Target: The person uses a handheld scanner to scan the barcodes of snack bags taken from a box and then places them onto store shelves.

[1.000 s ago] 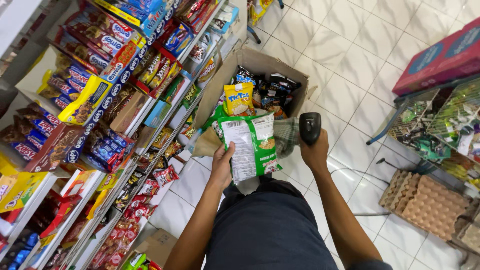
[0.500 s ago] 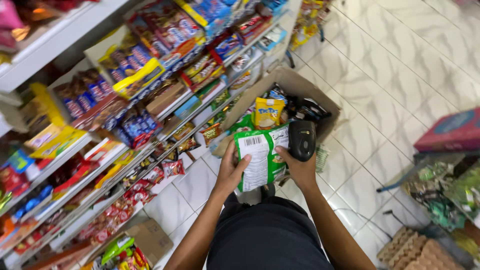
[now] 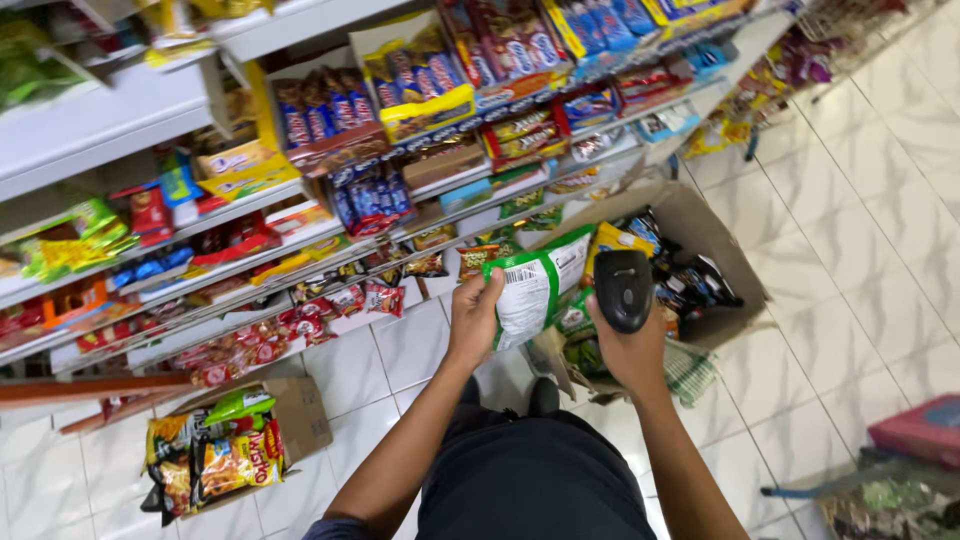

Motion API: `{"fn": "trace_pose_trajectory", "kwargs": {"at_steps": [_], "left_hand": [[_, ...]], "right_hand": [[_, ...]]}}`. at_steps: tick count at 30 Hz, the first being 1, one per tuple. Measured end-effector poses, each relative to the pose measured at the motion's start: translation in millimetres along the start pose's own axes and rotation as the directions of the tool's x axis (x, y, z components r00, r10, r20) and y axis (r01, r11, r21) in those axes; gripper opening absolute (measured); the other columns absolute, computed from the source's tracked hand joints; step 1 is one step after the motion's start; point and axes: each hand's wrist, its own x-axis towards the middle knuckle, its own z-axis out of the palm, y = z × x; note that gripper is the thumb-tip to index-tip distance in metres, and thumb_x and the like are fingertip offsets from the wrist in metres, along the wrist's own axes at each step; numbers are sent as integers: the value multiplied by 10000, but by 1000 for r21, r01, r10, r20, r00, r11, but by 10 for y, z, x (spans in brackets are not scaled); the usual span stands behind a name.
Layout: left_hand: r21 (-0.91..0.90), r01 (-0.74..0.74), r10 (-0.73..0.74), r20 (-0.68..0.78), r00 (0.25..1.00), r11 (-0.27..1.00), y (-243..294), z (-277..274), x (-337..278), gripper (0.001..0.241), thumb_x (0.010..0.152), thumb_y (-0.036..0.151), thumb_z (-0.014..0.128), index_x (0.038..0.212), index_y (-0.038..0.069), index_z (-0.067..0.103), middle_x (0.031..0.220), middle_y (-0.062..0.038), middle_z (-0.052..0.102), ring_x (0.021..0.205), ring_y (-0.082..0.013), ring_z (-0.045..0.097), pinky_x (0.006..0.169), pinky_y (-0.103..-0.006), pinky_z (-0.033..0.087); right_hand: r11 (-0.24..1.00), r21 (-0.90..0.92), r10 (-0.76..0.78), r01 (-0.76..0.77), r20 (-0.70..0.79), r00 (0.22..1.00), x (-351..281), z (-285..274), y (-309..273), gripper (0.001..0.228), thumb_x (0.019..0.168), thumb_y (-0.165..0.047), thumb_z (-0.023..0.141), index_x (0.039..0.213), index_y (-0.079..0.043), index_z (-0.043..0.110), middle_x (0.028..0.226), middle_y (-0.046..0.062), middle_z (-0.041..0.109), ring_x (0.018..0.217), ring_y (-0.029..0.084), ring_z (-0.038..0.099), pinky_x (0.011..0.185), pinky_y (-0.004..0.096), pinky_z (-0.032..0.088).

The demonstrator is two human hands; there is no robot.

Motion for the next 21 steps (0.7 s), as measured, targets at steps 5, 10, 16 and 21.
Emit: {"fn": "trace_pose_trajectory", "kwargs": {"at_steps": [5,10,16,21], "left_hand": [[128,-52,59,-51,997,990,186,-156,28,393,1099,297,546,1101,-36,755,949,-42,726,845,-83,602,771,-278,496],[154,-125,128,-7,992,980,481,-183,-23,403,1088,296,523,1283,-3,709,1086,-39,745,942,-77,615,867,-263,501],[158,-105,116,-61,991,982,597,-282,-63,416,1091,305,520,1326,12,699,1098,-73,746,950,-101,616,861,-285,513],[406,-503,479,168,862,763,829,-403,-188,392,1128,326,468,1343,75,678,1402,-176,667,1351,-293,615,1157,-426,457]], "right_hand": [[980,95,139,-176,313,940,-244,216,-212,256,839,-189,807,1006,-14,722,820,63,745,728,117,685,667,284,557],[945,87,251,-316,424,870,-338,565,-437,217,868,-193,781,915,7,711,703,69,746,618,121,721,593,276,573],[809,317,369,-494,381,848,-379,793,-299,256,883,-206,759,1036,-11,696,792,114,739,669,195,734,613,341,608],[321,615,616,-720,442,652,-14,742,-96,447,840,-426,685,1147,-112,603,973,81,727,790,283,755,625,406,609]]}}
